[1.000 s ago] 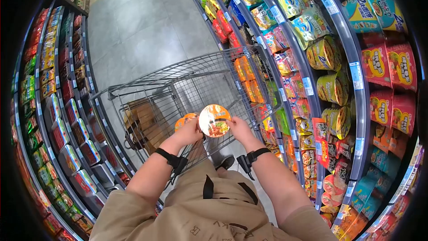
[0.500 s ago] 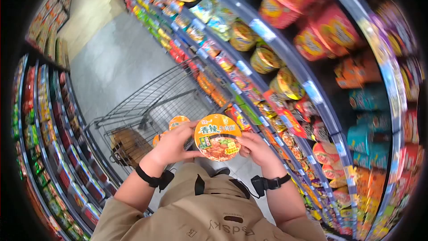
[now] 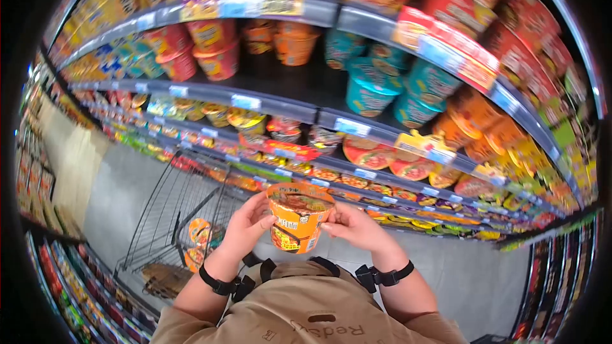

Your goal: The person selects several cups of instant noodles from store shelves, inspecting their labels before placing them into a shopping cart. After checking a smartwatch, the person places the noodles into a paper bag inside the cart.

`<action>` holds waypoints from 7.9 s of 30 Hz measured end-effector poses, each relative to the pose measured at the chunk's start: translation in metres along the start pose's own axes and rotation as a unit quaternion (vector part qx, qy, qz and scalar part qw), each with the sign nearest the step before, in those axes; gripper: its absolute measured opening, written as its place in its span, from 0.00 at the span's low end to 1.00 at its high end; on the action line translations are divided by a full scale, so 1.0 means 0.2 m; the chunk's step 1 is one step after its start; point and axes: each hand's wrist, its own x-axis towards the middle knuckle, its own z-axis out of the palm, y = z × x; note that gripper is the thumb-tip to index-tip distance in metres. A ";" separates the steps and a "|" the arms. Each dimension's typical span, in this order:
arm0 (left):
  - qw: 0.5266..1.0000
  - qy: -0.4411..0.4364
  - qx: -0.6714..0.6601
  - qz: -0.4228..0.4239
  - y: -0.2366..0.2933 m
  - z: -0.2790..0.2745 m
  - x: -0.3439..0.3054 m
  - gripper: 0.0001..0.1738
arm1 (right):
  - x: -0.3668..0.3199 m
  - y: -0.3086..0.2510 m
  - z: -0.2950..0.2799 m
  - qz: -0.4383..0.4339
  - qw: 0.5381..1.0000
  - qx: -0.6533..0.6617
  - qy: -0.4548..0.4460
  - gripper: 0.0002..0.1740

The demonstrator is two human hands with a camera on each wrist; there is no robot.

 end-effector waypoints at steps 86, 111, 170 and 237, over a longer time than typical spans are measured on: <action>0.808 0.246 0.527 0.096 0.26 0.09 -0.08 0.37 | -0.23 0.14 -0.54 0.091 0.992 -0.008 0.084 0.10; 0.732 0.446 0.437 -0.275 -0.41 -1.22 -1.11 0.21 | 1.32 0.57 0.92 0.236 0.918 -0.162 -0.275 0.15; 0.984 0.051 0.149 0.079 0.15 0.13 0.26 0.55 | 0.22 -0.19 -0.24 0.017 0.993 0.081 -0.079 0.33; 0.809 0.240 0.492 0.213 0.41 -0.46 0.60 0.36 | 0.40 -0.30 -0.26 0.027 0.997 0.062 0.035 0.22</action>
